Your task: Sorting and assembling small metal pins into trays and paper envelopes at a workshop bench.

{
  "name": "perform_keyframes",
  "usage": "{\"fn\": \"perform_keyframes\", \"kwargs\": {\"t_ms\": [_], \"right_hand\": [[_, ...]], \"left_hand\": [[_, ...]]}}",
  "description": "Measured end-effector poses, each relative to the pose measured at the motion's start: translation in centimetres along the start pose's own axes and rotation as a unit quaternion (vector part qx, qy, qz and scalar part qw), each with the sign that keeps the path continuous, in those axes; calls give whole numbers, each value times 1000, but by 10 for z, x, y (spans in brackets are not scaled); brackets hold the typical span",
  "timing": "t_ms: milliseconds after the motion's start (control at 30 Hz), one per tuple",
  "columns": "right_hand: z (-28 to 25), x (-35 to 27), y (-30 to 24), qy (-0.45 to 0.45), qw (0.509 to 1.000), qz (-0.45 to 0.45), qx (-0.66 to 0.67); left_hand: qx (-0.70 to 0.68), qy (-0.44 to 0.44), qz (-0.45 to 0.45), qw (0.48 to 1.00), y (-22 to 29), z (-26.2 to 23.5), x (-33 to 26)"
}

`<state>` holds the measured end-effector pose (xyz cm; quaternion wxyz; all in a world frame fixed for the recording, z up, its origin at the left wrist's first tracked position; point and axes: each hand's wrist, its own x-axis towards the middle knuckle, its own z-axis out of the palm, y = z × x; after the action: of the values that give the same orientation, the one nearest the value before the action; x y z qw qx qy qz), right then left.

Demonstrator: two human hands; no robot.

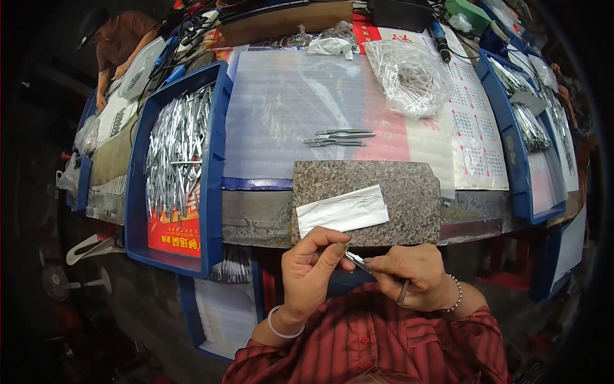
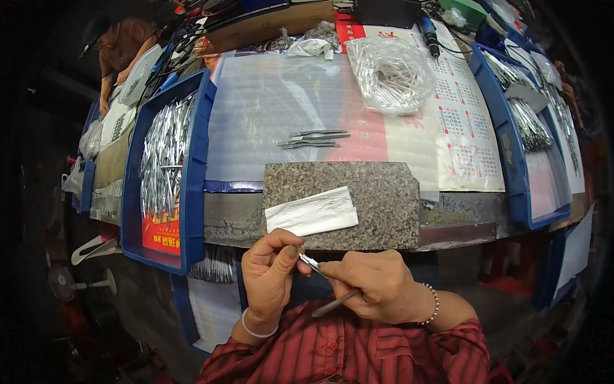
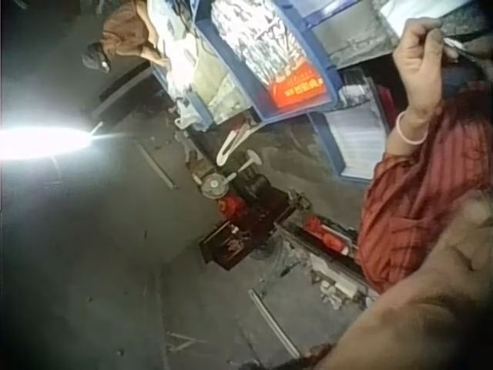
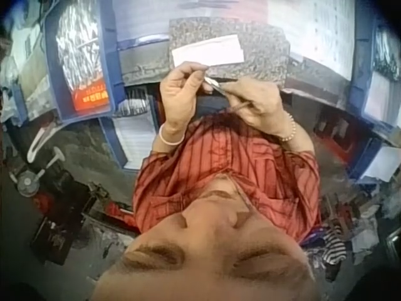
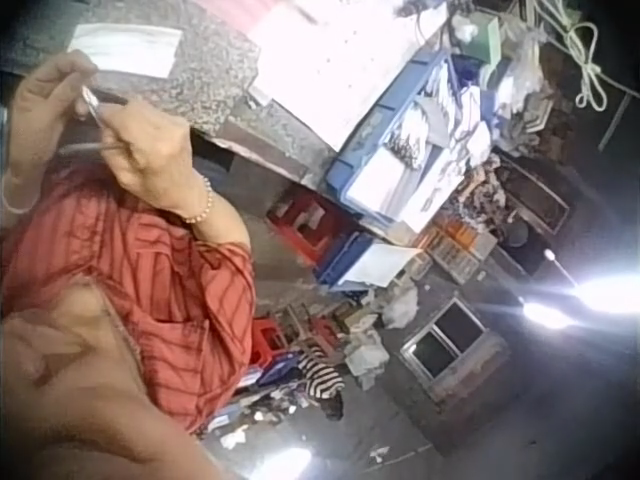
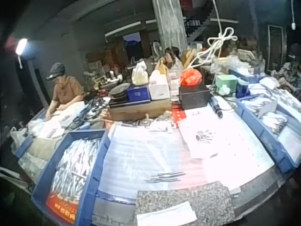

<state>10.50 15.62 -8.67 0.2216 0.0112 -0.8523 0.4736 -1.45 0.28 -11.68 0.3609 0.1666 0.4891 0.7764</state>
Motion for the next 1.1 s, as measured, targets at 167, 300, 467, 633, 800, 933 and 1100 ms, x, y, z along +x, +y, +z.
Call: {"fn": "perform_keyframes", "kwargs": {"t_ms": [167,300,467,633,800,933,1100], "right_hand": [[1,0,1,-61,996,51,50],[12,-6,2,-67,995,64,45],[3,-10,7,-74,993,-32,-82],[-10,4,10,-99,982,-75,-143],[-20,29,18,-61,985,-21,-160],[-32,41,15,24,997,64,-25],[-35,37,4,47,976,-109,-183]], "left_hand": [[4,15,-14,1000,-1,-1,-2],[21,17,-16,1000,1,-5,-2],[146,-27,-6,989,8,-8,-1],[399,-147,153,892,18,-25,10],[511,-75,299,803,13,-43,19],[591,-20,303,747,4,-56,28],[604,-49,313,731,3,-57,34]]}}
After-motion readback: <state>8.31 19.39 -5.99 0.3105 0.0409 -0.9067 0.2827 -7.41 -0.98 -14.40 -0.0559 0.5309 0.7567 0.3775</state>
